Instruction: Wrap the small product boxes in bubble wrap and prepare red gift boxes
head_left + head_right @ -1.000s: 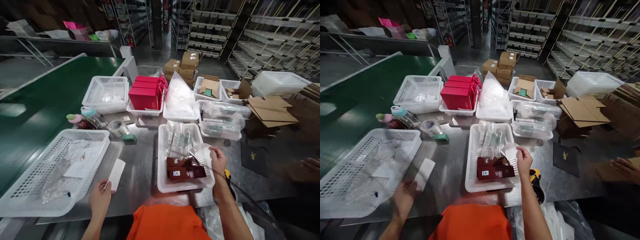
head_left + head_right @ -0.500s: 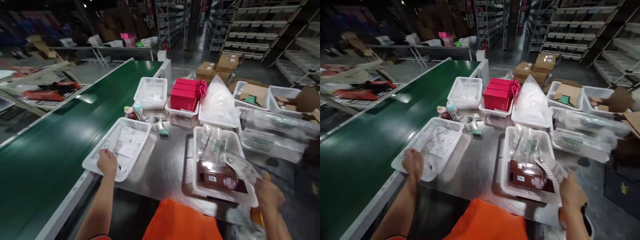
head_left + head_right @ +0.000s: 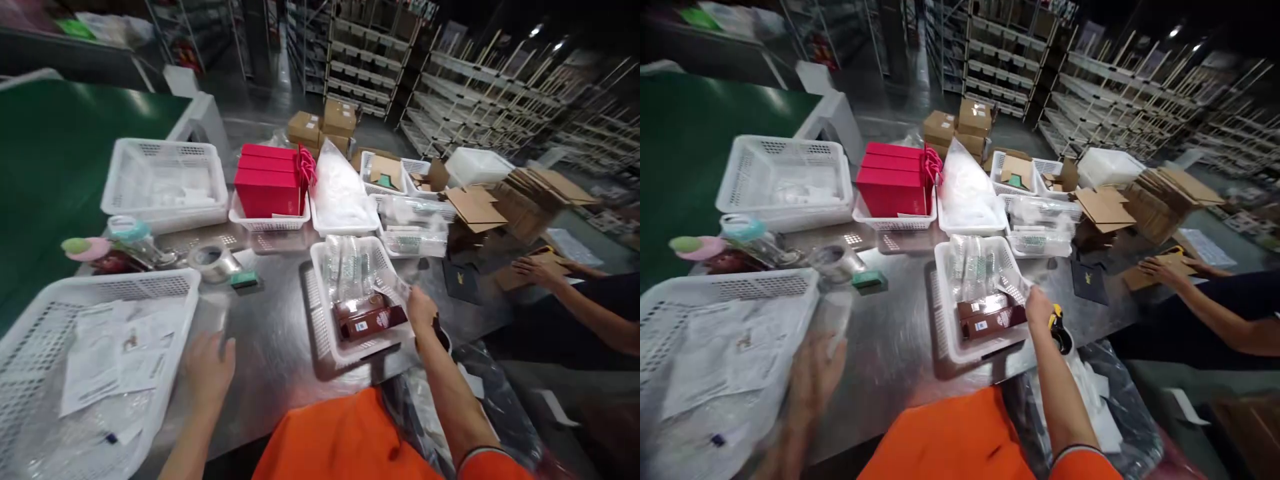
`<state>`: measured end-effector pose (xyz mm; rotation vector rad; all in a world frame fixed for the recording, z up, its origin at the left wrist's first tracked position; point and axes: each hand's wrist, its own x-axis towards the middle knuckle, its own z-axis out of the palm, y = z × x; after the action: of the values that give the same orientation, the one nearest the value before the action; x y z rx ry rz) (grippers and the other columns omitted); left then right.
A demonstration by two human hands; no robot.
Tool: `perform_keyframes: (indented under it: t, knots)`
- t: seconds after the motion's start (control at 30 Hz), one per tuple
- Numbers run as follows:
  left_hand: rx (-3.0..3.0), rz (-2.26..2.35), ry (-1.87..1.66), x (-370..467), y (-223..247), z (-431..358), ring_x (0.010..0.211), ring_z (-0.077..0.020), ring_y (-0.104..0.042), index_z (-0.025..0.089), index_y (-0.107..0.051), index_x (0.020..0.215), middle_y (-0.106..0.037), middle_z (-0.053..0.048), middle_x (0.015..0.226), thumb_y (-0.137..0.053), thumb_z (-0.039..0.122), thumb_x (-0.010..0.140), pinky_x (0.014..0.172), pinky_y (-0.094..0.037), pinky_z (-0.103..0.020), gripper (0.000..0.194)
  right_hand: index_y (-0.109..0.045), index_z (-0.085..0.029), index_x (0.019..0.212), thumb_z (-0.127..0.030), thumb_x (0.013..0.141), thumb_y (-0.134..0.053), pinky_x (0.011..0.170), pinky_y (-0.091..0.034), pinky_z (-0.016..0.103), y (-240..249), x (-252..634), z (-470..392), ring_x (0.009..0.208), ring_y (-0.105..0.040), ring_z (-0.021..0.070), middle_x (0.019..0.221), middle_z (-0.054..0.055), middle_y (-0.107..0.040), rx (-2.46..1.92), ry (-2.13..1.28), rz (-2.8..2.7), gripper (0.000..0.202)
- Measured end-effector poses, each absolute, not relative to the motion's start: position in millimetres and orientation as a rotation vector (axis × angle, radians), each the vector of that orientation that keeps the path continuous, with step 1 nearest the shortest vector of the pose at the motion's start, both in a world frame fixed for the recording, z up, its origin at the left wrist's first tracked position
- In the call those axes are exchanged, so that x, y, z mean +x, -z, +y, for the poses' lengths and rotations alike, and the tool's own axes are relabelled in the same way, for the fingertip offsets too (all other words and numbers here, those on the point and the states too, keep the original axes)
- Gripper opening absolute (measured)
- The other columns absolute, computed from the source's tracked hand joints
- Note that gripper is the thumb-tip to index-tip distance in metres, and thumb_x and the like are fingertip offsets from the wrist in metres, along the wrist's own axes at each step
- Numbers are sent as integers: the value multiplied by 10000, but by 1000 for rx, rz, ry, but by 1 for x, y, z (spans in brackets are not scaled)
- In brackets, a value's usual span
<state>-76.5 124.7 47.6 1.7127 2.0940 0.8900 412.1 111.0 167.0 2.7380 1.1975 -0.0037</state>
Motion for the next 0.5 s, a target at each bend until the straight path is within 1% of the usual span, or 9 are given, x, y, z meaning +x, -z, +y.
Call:
perform_keyframes:
  t: [0.07, 0.13, 0.17, 0.23, 0.3, 0.37, 0.4, 0.47, 0.5]
  knots:
    - [1706, 1802, -893, -5, -54, 123, 1279, -347, -590, 173, -644, 1186, -650, -186, 1327, -531, 421, 869, 1117, -452, -510, 419, -638, -147, 1285, -165, 1037, -343, 747, -469, 307, -162, 414, 121, 946, -722, 253, 1046, 185, -743, 2721, 2, 1222, 385]
    - [1546, 1629, -696, 66, -59, 119, 1084, -315, -703, 149, -576, 1314, -681, -197, 1289, -582, 407, 874, 988, -535, -444, 510, -621, -135, 1305, -154, 1037, -335, 743, -467, 301, -155, 416, 133, 946, -718, 246, 1047, 180, -743, 2698, 18, 1280, 393]
    - [1453, 1549, -581, 96, -60, 117, 1048, -307, -722, 137, -540, 1358, -701, -198, 1256, -631, 383, 860, 945, -548, -411, 563, -611, -136, 1322, -147, 1035, -334, 744, -468, 295, -150, 418, 140, 945, -717, 237, 1053, 170, -743, 2684, 32, 1323, 399]
    - [1342, 1498, -465, 141, -56, 112, 1080, -299, -723, 122, -547, 1340, -732, -188, 1207, -658, 304, 862, 933, -537, -364, 523, -587, -147, 1363, -124, 1027, -341, 753, -471, 281, -139, 419, 154, 934, -711, 213, 1074, 145, -746, 2643, 66, 1426, 417]
    - [1289, 1554, -425, 164, -49, 109, 1130, -301, -708, 117, -590, 1273, -751, -183, 1173, -622, 210, 875, 946, -522, -353, 410, -554, -139, 1412, -99, 1017, -349, 793, -478, 283, -128, 419, 162, 965, -700, 206, 1133, 148, -739, 2592, 89, 1535, 447]
    - [1267, 1638, -431, 172, -41, 107, 1130, -303, -708, 122, -615, 1229, -763, -176, 1150, -570, 138, 876, 942, -522, -360, 357, -530, -130, 1450, -80, 1009, -355, 911, -471, 317, -118, 418, 165, 1130, -654, 231, 1313, 190, -674, 2530, 87, 1661, 477]
    - [1267, 1661, -448, 172, -38, 106, 1125, -300, -710, 129, -620, 1222, -765, -170, 1148, -553, 121, 875, 940, -525, -363, 354, -539, -143, 1452, -78, 1006, -367, 992, -445, 342, -114, 418, 164, 1243, -597, 247, 1423, 197, -608, 2493, 88, 1737, 482]
    - [1279, 1677, -485, 169, -33, 106, 1125, -290, -709, 136, -630, 1199, -764, -163, 1157, -543, 119, 879, 949, -524, -363, 332, -603, -177, 1404, -95, 995, -415, 1116, -362, 399, -105, 416, 161, 1406, -456, 279, 1570, 177, -475, 2380, 89, 1912, 457]
    - [1281, 1680, -497, 168, -32, 105, 1123, -285, -709, 135, -634, 1181, -762, -164, 1160, -539, 123, 883, 957, -521, -362, 313, -646, -180, 1357, -111, 987, -445, 1141, -335, 432, -101, 416, 160, 1435, -415, 300, 1596, 170, -444, 2322, 80, 1968, 427]
